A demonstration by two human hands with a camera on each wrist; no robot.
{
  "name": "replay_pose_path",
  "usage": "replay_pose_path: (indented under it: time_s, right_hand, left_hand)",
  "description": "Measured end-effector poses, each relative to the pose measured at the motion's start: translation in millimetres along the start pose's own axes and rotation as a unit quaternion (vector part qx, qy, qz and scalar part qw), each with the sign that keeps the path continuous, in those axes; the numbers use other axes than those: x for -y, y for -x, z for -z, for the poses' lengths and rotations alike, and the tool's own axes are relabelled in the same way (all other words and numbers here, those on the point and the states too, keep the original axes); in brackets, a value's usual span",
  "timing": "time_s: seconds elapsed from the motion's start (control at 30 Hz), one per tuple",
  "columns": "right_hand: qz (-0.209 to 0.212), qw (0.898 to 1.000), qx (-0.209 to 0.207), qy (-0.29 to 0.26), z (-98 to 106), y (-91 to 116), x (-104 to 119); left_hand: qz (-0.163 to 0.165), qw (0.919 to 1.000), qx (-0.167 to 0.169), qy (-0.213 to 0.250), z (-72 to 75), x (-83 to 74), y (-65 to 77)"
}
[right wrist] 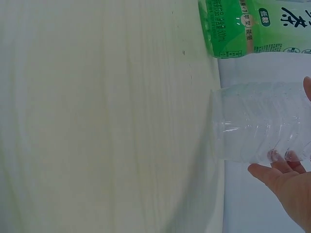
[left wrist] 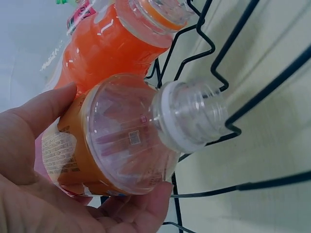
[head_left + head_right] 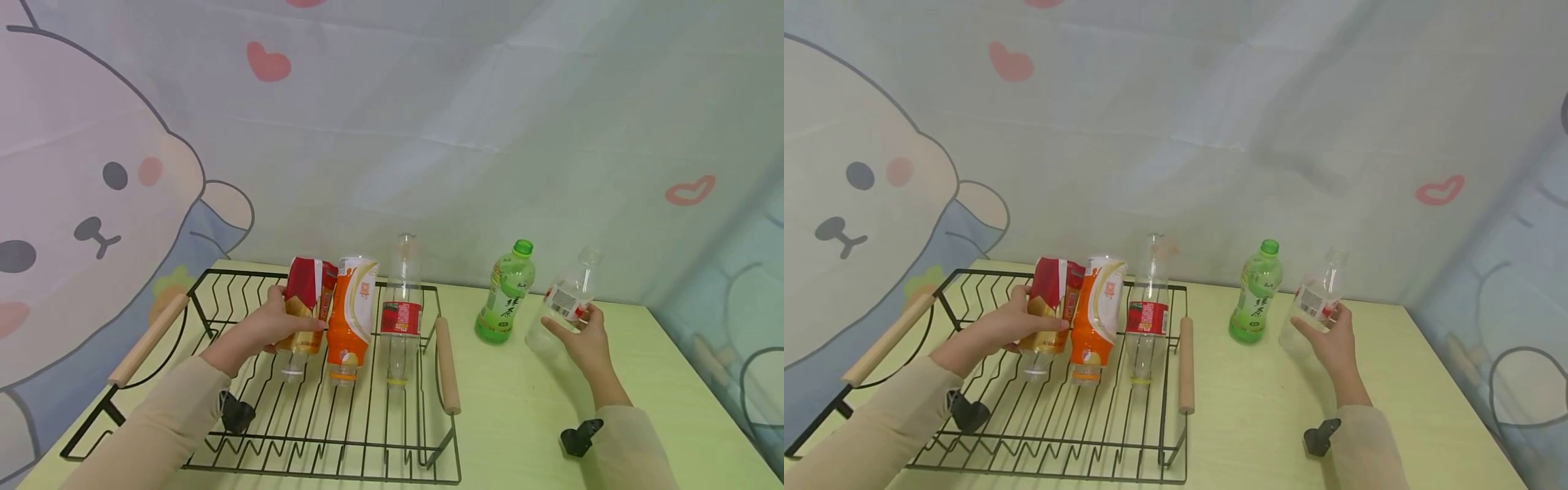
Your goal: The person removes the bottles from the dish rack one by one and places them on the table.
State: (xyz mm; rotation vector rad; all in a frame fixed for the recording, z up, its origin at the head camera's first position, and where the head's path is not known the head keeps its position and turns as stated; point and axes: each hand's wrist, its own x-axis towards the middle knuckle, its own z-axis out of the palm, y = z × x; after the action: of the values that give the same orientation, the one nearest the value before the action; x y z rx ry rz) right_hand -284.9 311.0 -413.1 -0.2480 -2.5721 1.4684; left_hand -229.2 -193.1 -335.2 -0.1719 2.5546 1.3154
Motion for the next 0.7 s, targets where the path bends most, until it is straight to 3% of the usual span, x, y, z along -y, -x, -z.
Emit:
replay_pose_path:
  time_s: [0.37,0.7]
  right_hand:
    - [0.003,1.000,0.000,-0.003,-1,2,0]
    - [0.002,1.000,0.003,-0.005,0,0,-1]
  left_hand:
    - [-0.009,0.9998,0.011,0.017,15.2,-10.1,8.5]
    - [-0.021,0.9996,0.009,0.013,18.9,-19.9,12.6]
